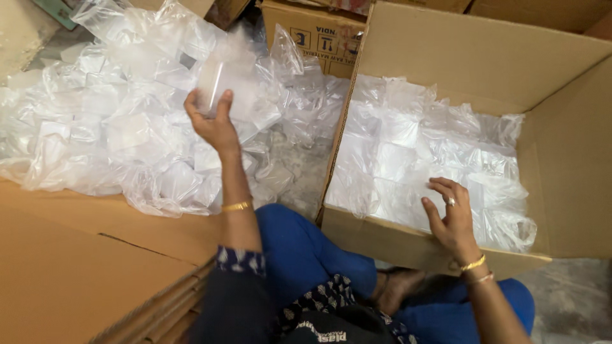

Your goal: The person sits on the floor with an open cardboard box on their lap, places plastic-wrapped white items one at a time into the box, and arranges them in a layer. They then fold the box flaps closed and seal the seam using a roll of red tape.

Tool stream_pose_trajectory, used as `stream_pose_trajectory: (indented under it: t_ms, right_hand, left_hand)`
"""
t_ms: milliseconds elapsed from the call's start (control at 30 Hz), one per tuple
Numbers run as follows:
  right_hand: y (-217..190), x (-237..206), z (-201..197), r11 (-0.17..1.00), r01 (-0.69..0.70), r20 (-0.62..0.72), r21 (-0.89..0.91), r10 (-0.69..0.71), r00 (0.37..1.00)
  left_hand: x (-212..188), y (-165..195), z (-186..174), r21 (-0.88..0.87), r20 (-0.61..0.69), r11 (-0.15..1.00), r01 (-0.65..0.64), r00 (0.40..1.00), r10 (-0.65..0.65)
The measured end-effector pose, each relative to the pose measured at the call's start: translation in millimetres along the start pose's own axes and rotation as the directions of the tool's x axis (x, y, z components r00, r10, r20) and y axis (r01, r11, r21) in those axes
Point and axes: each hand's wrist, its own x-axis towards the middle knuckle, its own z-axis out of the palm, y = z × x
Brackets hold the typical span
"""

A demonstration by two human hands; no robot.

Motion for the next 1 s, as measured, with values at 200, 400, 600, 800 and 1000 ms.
stream_pose_trajectory:
  t_ms: [200, 400, 600, 800, 1000]
  right_hand:
    - [-63.3, 18.7, -19.4, 0.757, 0.287, -0.225, 0.587, -0.188, 0.956]
    - [-2.9, -5.7, -27.6, 0.926, -0.059, -0.194, 0.373, 0.14, 0.971]
    - [130.6, 9.8, 0.3, 0.224, -0.538, 0.282, 0.812, 0.656, 0.7]
    - [77.4, 21.3, 62.9, 0.824, -0.555, 0.39, 0.112, 0.477, 0.788]
    - [-4.8, 51.0, 28.8, 0.999, 0.041, 0.228, -0.028, -0.033, 0.973]
  left_hand:
    - [-135.6, 147.3, 34.5, -0.372, 0.781, 0.892, -0.259, 0.432, 0.451]
    - [-135.1, 139.0, 27.6, -0.347, 0.639, 0.938, -0.01, 0.729, 0.245]
    - [2.4, -2.6, -19.6, 0.341, -0.17, 0.938, 0.06, 0.985, -0.001]
    - [-27.4, -82.7, -76.8, 0.945, -0.187, 0.191, 0.265, 0.918, -0.351]
    - [-40.9, -92.3, -91.0, 0.999, 0.03, 0.045, -0.017, 0.954, -0.297]
